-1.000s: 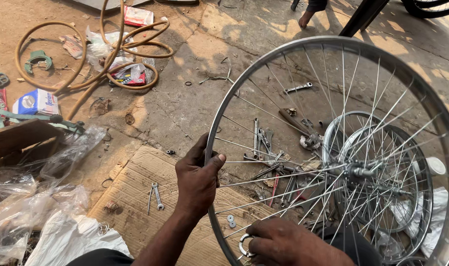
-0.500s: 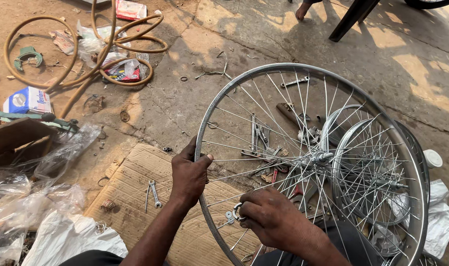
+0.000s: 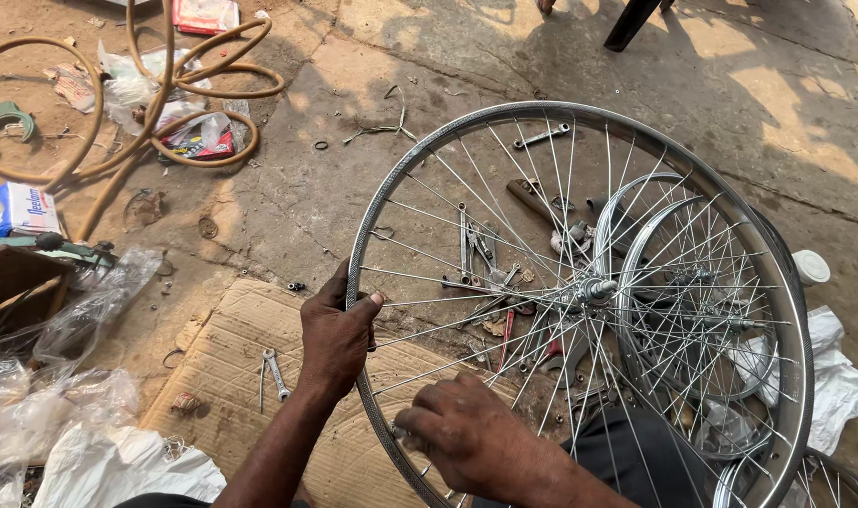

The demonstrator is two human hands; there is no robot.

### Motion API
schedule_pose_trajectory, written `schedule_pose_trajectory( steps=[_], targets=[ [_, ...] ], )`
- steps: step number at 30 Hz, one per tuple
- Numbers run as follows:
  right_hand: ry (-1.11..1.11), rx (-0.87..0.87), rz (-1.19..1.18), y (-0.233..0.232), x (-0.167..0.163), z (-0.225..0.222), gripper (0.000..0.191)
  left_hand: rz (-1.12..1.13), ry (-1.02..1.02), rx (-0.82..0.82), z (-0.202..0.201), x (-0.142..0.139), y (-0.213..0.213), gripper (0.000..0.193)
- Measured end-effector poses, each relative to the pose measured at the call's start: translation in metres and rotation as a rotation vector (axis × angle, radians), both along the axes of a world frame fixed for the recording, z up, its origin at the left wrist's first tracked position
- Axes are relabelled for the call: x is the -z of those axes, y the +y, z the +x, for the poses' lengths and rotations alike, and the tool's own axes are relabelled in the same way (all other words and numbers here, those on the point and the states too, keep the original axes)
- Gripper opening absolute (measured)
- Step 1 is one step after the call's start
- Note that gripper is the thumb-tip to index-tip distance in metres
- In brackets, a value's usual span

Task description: The person uses a spoke wrench to tighten the nipples on a bicycle wheel rim. They rotate the wheel and adjust multiple spokes sequentially to true the wheel.

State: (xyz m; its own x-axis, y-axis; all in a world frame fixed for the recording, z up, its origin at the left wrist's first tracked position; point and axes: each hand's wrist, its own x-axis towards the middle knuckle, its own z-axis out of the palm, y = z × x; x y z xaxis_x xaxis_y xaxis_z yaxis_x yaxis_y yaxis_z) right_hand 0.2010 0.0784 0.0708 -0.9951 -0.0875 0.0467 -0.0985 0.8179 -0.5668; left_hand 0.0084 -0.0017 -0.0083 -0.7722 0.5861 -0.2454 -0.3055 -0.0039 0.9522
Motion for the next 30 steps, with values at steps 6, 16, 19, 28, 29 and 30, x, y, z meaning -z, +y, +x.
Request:
schedule_pose_trajectory(
  steps=[6, 16, 19, 28, 29, 30],
  targets=[
    [-0.130, 0.130, 0.024, -0.005, 0.002, 0.000, 0.035, 0.054, 0.007, -0.004, 0.001, 0.001, 0.000, 0.068],
    [-0.042, 0.016, -0.057, 0.009, 0.009, 0.005, 0.033, 0.014, -0.017, -0.023, 0.001, 0.003, -0.001, 0.064],
    [-0.257, 0.091, -0.030, 0.003, 0.021, 0.003, 0.016, -0.006, -0.001, -0.020, 0.001, 0.000, 0.000, 0.065],
    [-0.030, 0.009, -0.001, 0.007, 0.009, 0.000, 0.033, -0.112, 0.075, -0.008, 0.001, -0.005, 0.003, 0.067],
    [-0.101, 0.061, -0.175, 0.006, 0.010, 0.001, 0.023, -0.110, 0.079, -0.007, 0.001, -0.005, 0.003, 0.067],
    [-0.172, 0.114, -0.345, 0.006, 0.010, 0.001, 0.014, -0.106, 0.084, -0.005, 0.000, -0.005, 0.004, 0.067]
  ],
)
